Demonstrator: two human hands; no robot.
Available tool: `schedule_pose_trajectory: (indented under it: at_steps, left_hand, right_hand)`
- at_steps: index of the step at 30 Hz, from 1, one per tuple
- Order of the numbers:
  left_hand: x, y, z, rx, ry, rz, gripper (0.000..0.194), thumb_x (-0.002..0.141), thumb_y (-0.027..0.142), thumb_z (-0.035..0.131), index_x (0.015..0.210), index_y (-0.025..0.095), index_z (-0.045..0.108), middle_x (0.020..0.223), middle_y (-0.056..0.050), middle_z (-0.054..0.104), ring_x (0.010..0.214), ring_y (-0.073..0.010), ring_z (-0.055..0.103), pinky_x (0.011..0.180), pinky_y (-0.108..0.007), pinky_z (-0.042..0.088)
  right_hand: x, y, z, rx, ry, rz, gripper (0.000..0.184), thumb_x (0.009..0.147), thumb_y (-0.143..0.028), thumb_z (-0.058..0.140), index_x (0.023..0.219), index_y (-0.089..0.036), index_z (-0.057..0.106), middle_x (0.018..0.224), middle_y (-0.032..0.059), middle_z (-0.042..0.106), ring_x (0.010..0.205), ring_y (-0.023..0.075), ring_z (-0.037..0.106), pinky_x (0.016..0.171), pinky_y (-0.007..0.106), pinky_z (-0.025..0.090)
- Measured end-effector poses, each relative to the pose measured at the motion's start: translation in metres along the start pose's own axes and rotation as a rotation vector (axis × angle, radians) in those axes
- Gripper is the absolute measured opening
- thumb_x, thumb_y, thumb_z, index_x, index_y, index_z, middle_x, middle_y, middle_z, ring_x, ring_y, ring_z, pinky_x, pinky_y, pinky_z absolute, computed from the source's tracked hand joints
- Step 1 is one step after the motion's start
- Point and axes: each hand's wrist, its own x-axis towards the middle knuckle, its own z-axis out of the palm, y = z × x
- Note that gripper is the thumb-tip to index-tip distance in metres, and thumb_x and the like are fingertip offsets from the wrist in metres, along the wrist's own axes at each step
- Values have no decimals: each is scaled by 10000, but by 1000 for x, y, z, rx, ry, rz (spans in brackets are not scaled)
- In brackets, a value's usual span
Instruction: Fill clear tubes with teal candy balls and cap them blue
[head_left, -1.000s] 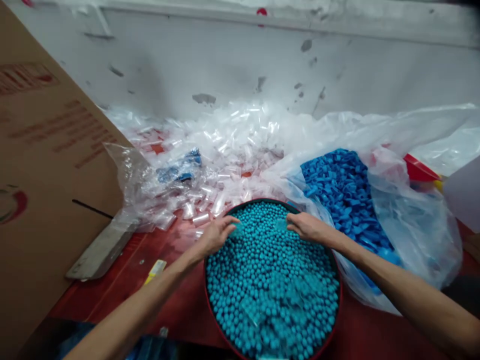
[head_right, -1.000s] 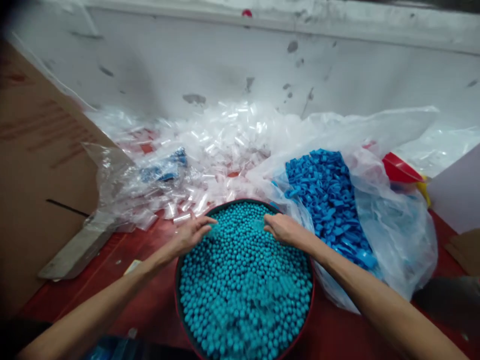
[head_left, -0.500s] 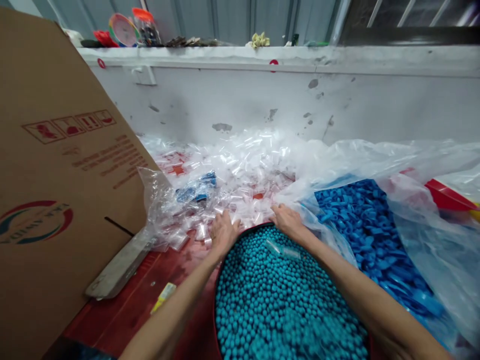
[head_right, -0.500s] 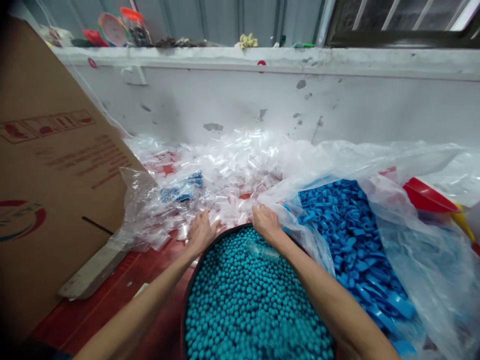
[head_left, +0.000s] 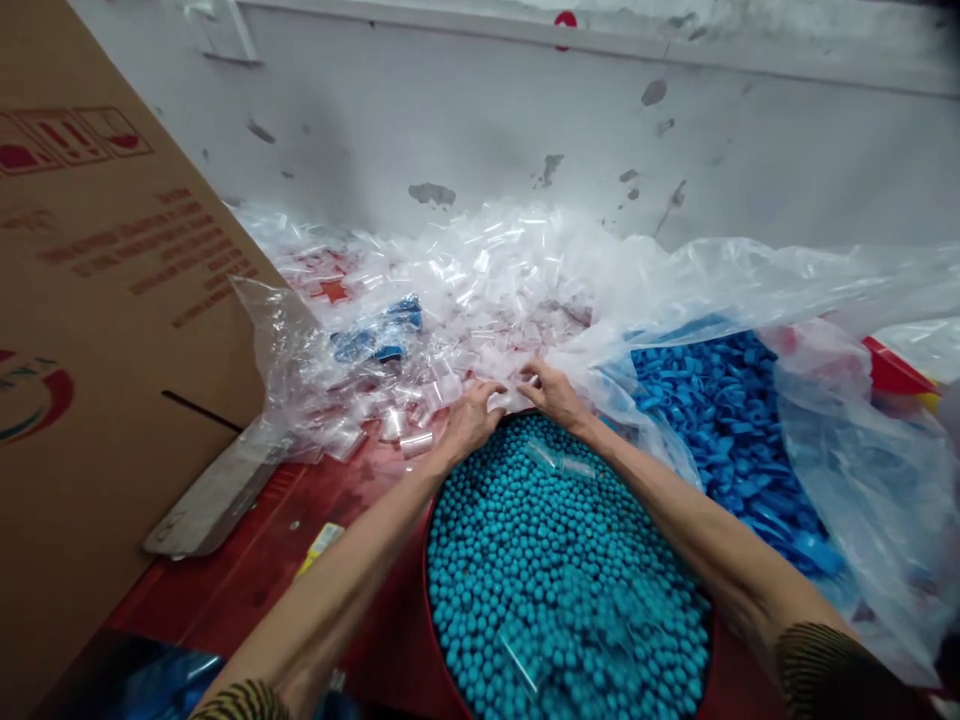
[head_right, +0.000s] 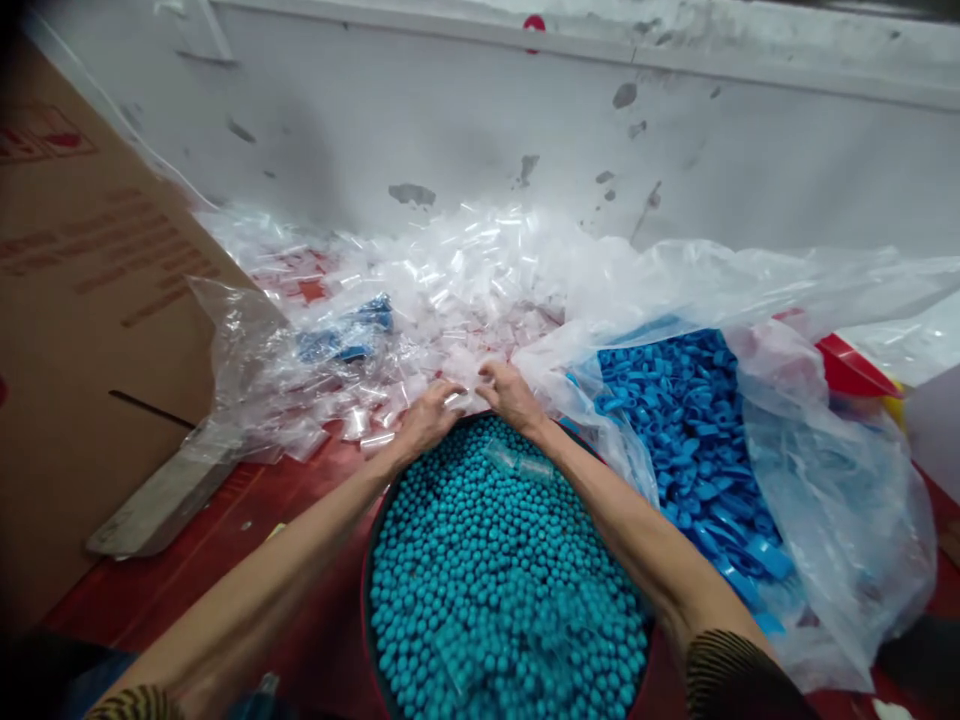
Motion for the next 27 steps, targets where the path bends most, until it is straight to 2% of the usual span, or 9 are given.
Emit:
schedule_pose_trajectory:
  at_steps: [2, 4, 8, 10, 14, 18, 20, 25, 27]
  left_hand:
    - [-13, 10, 0, 83, -48, 156, 305, 733, 175, 481, 1033, 219, 519, 978, -37, 529, 897, -172, 506, 783, -289, 413]
    - [-25, 16, 7, 198, -115, 275, 323, 755, 160, 448, 1066, 229, 501, 963, -46, 524, 892, -180, 494, 770, -295, 412]
    - [-36, 18, 25, 320, -212, 287, 328, 774, 170, 441, 1093, 236, 482, 953, -51, 531, 881, -187, 485, 779, -319, 405]
    - [-38, 17, 29, 328, -203, 241, 324, 773, 185, 453, 1091, 239, 484, 1001, -55, 516, 900, -184, 482, 785, -317, 405]
    - [-47, 19, 27, 295, -101, 174, 321, 769, 210, 468, 1086, 248, 496, 1098, -58, 477, 988, -189, 453, 840, -335, 387]
    - [-67, 28, 20, 291, -34, 160, 336, 775, 237, 466, 1110, 240, 489, 1143, -75, 463, 1067, -224, 396, 899, -402, 337]
    - [-76, 33, 17, 296, -25, 141, 322, 790, 250, 443, 1108, 235, 494, 1134, -80, 474, 1067, -233, 392, 894, -415, 331]
    - [-92, 42, 10, 240, -17, 124, 277, 807, 244, 414, 1062, 223, 520, 1027, -66, 539, 987, -219, 442, 838, -379, 359]
    - [-95, 42, 7, 195, -1, 104, 257, 806, 237, 418, 1036, 223, 532, 998, -58, 553, 952, -209, 464, 829, -368, 364]
  right_hand:
    - [-28, 4, -5, 25, 36, -100, 244, 800, -208, 432, 1036, -156, 466, 955, 60, 561, 837, 154, 536, 729, 273, 411]
    - [-56, 8, -7, -46, -13, -161, 216, 810, -188, 411, 1008, -160, 493, 975, 73, 548, 896, 167, 517, 756, 281, 412]
    - [-97, 13, -12, -225, -191, -132, 300, 804, -113, 371, 1059, -190, 510, 1148, 94, 468, 1011, 176, 476, 798, 289, 414]
    - [-107, 15, -18, -250, -176, -50, 347, 801, -108, 373, 1109, -211, 496, 1200, 87, 437, 1019, 177, 479, 803, 285, 415]
    - [-119, 19, -38, -264, -63, 137, 331, 829, -162, 363, 1124, -203, 509, 1046, 73, 548, 892, 172, 541, 767, 281, 424]
    - [-130, 14, -50, -290, -275, 71, 353, 789, -208, 461, 1139, -233, 500, 1062, 60, 539, 895, 173, 548, 756, 268, 423]
    - [-131, 7, -50, -272, -316, 66, 362, 784, -223, 477, 1146, -227, 493, 1049, 61, 547, 894, 172, 554, 754, 262, 425]
    - [-110, -17, -42, -127, -155, 146, 304, 836, -293, 415, 1093, -184, 534, 1039, 62, 593, 946, 170, 546, 816, 257, 402]
    - [-97, -25, -35, -133, -194, 184, 300, 828, -344, 428, 1042, -184, 564, 994, 63, 619, 926, 185, 557, 793, 265, 410]
